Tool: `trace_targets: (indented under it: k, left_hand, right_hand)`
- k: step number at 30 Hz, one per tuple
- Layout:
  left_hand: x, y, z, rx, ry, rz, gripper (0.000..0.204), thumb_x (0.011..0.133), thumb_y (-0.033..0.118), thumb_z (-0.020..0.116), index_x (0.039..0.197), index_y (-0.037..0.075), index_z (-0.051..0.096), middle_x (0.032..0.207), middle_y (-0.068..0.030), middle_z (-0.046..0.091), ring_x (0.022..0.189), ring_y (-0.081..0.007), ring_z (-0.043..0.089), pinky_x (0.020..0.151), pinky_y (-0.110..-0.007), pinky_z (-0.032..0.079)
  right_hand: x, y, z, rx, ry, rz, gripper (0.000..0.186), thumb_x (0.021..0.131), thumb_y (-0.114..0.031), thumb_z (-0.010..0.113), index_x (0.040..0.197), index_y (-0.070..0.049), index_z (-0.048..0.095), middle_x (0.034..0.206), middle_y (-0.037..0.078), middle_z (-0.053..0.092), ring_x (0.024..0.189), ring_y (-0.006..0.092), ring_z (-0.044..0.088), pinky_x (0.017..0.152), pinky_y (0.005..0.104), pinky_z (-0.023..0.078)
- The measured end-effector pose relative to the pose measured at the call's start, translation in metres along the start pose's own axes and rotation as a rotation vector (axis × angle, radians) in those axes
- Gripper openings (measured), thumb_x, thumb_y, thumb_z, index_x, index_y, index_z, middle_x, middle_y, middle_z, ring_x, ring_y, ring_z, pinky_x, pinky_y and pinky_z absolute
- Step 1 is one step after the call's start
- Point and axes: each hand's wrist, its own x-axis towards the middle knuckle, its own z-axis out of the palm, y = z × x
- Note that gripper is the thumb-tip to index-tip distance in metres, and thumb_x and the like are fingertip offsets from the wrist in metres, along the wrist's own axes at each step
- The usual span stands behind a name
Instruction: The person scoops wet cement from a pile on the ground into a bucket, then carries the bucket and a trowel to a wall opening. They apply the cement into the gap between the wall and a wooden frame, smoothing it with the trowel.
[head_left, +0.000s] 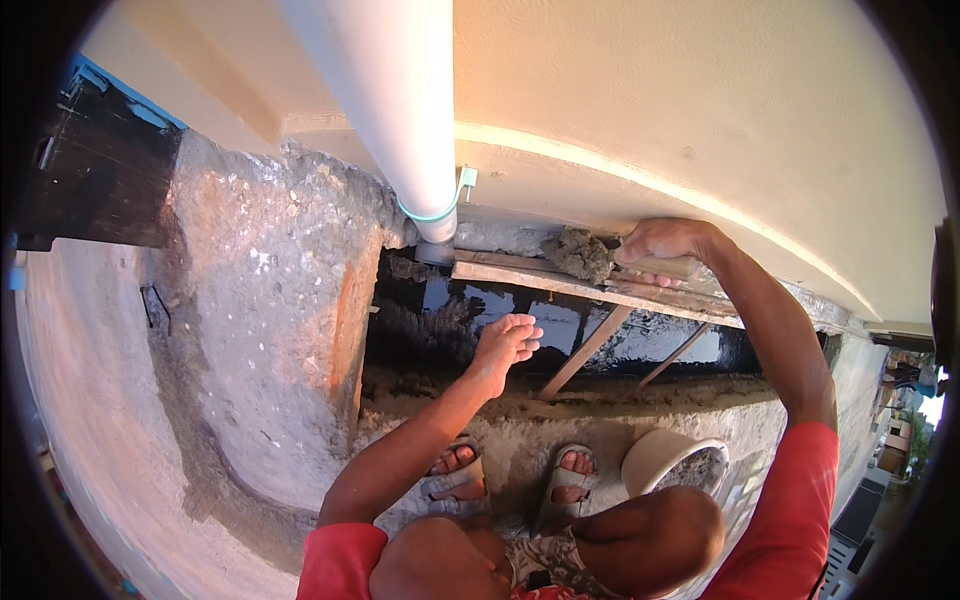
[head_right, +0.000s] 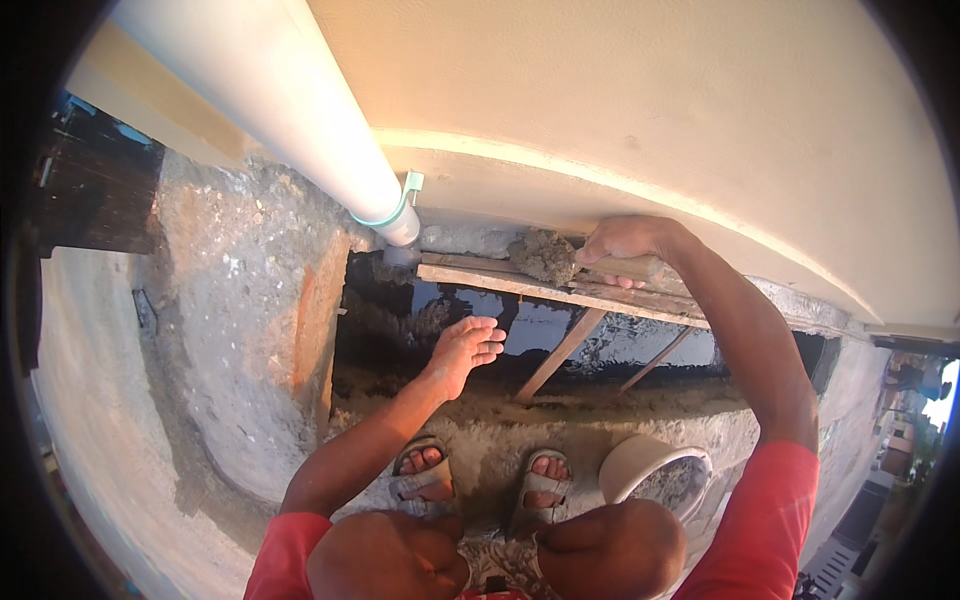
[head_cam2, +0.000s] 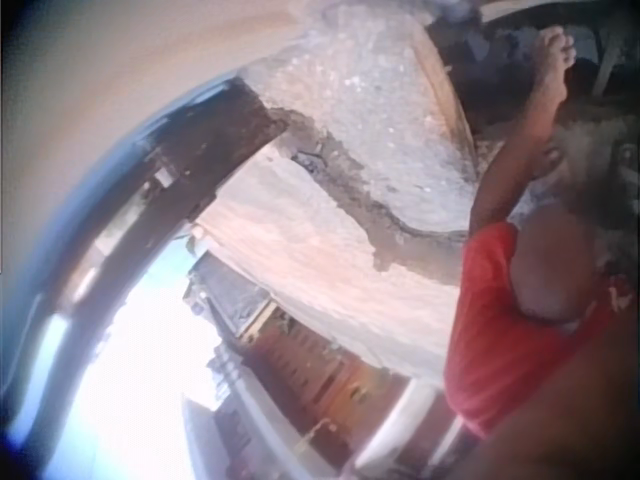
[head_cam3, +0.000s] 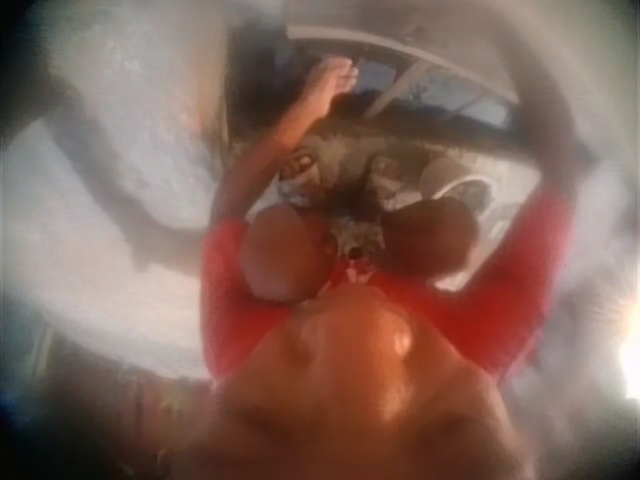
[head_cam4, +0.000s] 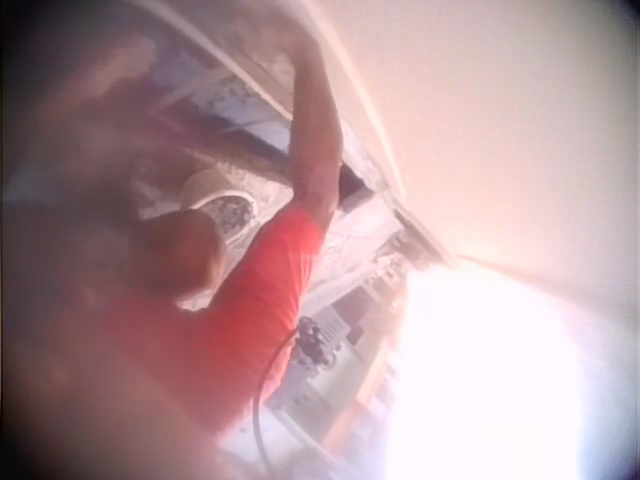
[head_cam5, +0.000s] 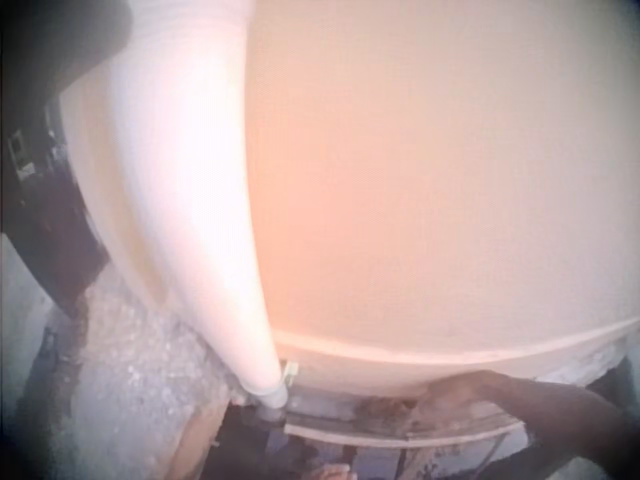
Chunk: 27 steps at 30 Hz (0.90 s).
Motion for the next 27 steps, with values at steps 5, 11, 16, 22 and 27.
trace_targets:
  k: [5,11,16,22,27]
  left_hand:
    - [0.007,-0.001,-0.006,-0.019,0.001,-0.009,0.022,0.096,0.017,0.055,0.115,0.007,0.057,0.106,-0.0086,0.066,0.092,-0.0184,0.063,0.082,-0.032,0.05]
    - [0.017,-0.002,0.006,-0.027,-0.042,-0.01,0.022,0.095,0.018,0.056,0.115,0.007,0.057,0.106,-0.0083,0.066,0.089,-0.0173,0.063,0.082,-0.032,0.05]
    - [0.016,-0.002,0.009,-0.019,-0.064,-0.021,0.022,0.095,0.019,0.056,0.114,0.008,0.057,0.105,-0.0067,0.066,0.09,-0.0164,0.062,0.082,-0.032,0.049]
    - [0.011,-0.001,0.008,-0.016,-0.059,-0.019,0.022,0.095,0.019,0.056,0.114,0.009,0.057,0.105,-0.0061,0.066,0.088,-0.0165,0.063,0.082,-0.032,0.049]
    - [0.013,-0.005,0.005,-0.034,-0.05,-0.008,0.021,0.095,0.019,0.055,0.113,0.009,0.057,0.104,-0.0063,0.066,0.088,-0.0163,0.063,0.08,-0.032,0.049]
  right_hand:
    - [-0.008,-0.005,0.004,0.109,-0.001,-0.017,0.032,0.093,-0.03,0.056,0.086,0.001,0.06,0.065,0.012,0.059,0.047,0.0168,0.055,0.04,0.0326,0.044]
    - [-0.005,-0.006,0.004,0.128,-0.021,-0.062,0.032,0.093,-0.031,0.057,0.089,0.001,0.059,0.065,0.01,0.058,0.044,0.0151,0.052,0.037,0.0305,0.042]
    - [-0.011,-0.014,0.006,0.175,-0.001,-0.012,0.033,0.093,-0.033,0.058,0.095,0.001,0.058,0.064,0.008,0.057,0.043,0.0141,0.051,0.037,0.0297,0.042]
    - [-0.008,-0.003,0.011,0.211,0.014,-0.032,0.036,0.096,-0.034,0.056,0.103,0.001,0.058,0.062,0.007,0.055,0.042,0.0123,0.049,0.037,0.0274,0.041]
    - [-0.015,0.009,0.009,0.37,-0.074,-0.122,0.041,0.095,-0.038,0.056,0.105,0.002,0.059,0.062,0.006,0.054,0.041,0.0115,0.047,0.036,0.025,0.039]
